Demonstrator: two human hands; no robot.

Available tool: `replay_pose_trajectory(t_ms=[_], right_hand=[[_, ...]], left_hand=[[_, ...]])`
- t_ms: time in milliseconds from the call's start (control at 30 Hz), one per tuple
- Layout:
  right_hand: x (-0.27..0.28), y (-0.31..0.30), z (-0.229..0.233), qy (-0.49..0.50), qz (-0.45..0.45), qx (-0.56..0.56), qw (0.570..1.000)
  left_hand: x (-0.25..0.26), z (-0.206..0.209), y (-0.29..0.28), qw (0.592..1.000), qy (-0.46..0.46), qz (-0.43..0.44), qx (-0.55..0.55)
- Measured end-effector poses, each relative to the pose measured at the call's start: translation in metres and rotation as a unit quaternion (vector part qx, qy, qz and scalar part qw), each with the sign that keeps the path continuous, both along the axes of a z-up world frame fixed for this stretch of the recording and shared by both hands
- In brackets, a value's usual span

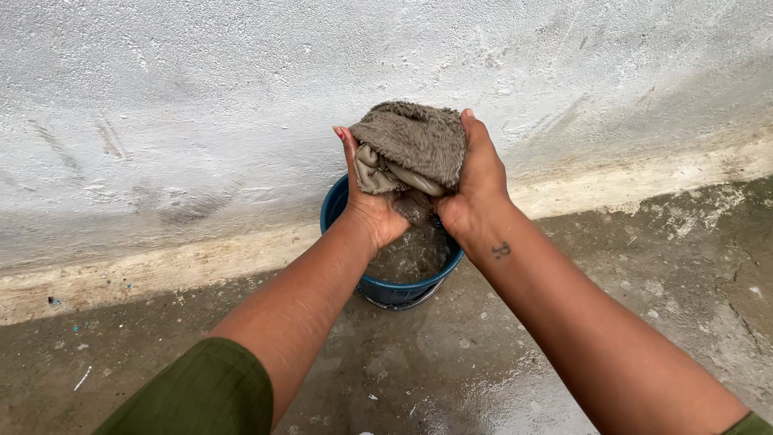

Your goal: The person scrubs a concrete floor with a cloth, periodically rinsing and wringing the cloth in a bucket of water.

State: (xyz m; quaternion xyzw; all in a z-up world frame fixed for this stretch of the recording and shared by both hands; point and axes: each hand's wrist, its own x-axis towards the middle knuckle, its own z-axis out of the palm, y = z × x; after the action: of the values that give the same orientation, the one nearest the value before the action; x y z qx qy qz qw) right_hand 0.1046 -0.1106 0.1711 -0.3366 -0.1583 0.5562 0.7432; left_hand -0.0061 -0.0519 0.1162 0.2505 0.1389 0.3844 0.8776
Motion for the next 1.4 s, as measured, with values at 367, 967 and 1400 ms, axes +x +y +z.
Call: replay_pose_trajectory(t_ms=[367,967,1400], right_hand=[[0.01,0.0,-0.035,-0.578,-0.149,0.05,0.801],[0.002,-0.004,-0.046,-0.865,-0.062,0.319,0.382],[-0.009,-0.012,-0.063,-0.908,0.062,0.368,0.19]], left_hand=[[-0.005,-0.009,0.044,0.998,0.055,0.004,0.012],[-0.015,-0.067,0.097,0.971,0.211,-0.089,-0.07],[0.004,-0.076,0.111,0.776,0.585,-0.062,0.225]])
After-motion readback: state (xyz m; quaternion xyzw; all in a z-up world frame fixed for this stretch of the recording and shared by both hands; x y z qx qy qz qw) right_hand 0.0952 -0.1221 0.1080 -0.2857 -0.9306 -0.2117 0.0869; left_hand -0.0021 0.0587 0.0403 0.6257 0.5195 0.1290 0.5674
